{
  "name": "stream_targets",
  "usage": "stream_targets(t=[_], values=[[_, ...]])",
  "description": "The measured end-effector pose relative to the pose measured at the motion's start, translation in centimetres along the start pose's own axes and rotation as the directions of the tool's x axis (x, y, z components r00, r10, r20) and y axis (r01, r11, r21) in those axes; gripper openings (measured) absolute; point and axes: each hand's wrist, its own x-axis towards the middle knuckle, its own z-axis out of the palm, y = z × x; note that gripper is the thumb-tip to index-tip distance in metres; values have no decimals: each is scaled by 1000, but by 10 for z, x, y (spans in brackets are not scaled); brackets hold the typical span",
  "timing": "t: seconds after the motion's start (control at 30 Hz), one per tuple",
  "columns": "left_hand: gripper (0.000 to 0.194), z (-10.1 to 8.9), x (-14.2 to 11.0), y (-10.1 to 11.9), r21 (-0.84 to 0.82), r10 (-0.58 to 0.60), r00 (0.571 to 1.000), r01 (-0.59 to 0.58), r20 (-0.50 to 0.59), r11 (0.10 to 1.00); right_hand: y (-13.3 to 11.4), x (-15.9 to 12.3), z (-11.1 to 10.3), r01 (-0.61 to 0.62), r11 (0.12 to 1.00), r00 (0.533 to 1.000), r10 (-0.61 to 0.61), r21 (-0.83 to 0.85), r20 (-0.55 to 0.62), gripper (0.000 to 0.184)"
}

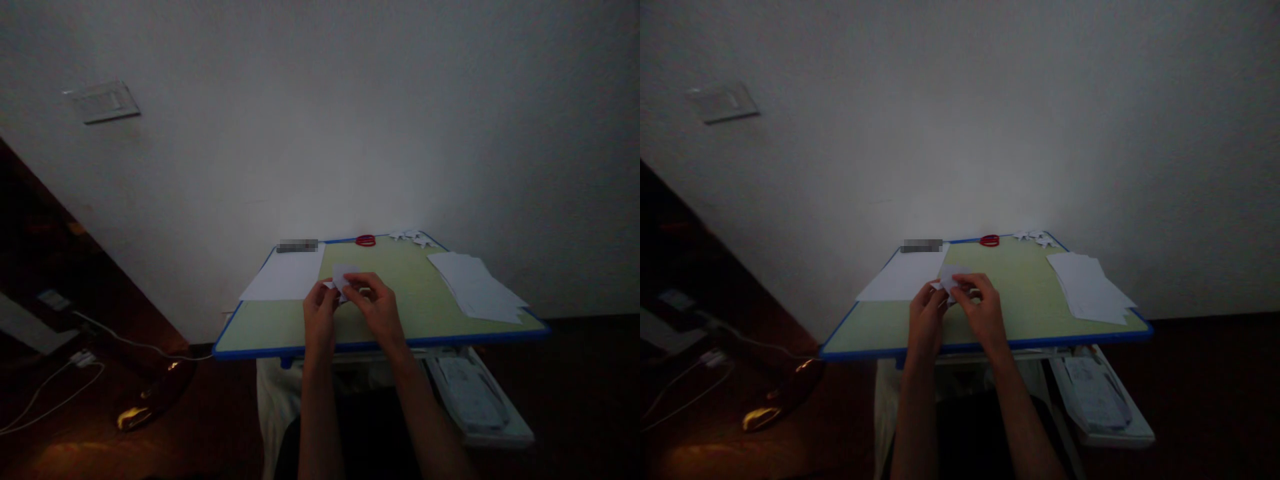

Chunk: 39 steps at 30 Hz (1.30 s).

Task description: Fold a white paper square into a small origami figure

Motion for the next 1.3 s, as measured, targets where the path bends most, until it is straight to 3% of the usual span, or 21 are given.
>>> stream_targets(t=[0.13, 0.23, 0.37, 0.5, 0.67, 0.83, 0.93, 1.1, 1.2, 1.3], values=[[31, 3, -1, 3, -35, -30, 1000, 30, -1, 999, 4, 0, 1, -47, 999, 994, 49, 25, -102, 23], [40, 6, -3, 5, -19, -4, 1000, 4, 6, 1000, 5, 0, 3, -61, 997, 996, 64, 56, -65, 21], [34, 7, -3, 5, 31, 49, 999, -50, 18, 998, 1, -1, 4, -42, 998, 999, 43, 53, -24, 17], [36, 3, 1, 1, 4, 71, 995, -71, -70, 997, -4, -3, 4, 109, 992, 993, -106, -63, 58, 17], [43, -2, 4, -3, -53, 54, 978, -66, -199, 996, -6, -5, 3, 241, 950, 971, -234, -201, 55, 39], [53, 0, 3, 1, -114, 37, 965, -68, -260, 991, -8, -6, 3, 210, 968, 977, -205, -139, 53, 29], [56, 2, 1, 2, -146, 50, 975, -83, -216, 986, -5, -5, 4, 128, 988, 991, -130, -80, -13, 15], [51, 1, 1, 0, -160, 59, 984, -87, -170, 983, 4, -2, 6, -4, 1000, 992, 2, -18, -125, 28], [50, 1, 2, 0, -151, 64, 978, -95, -200, 984, 4, -2, 6, 28, 999, 996, -32, -41, -87, 24], [50, 2, 3, 0, -144, 67, 962, -108, -263, 984, 1, -3, 6, 115, 987, 993, -112, -110, 31, 16]])
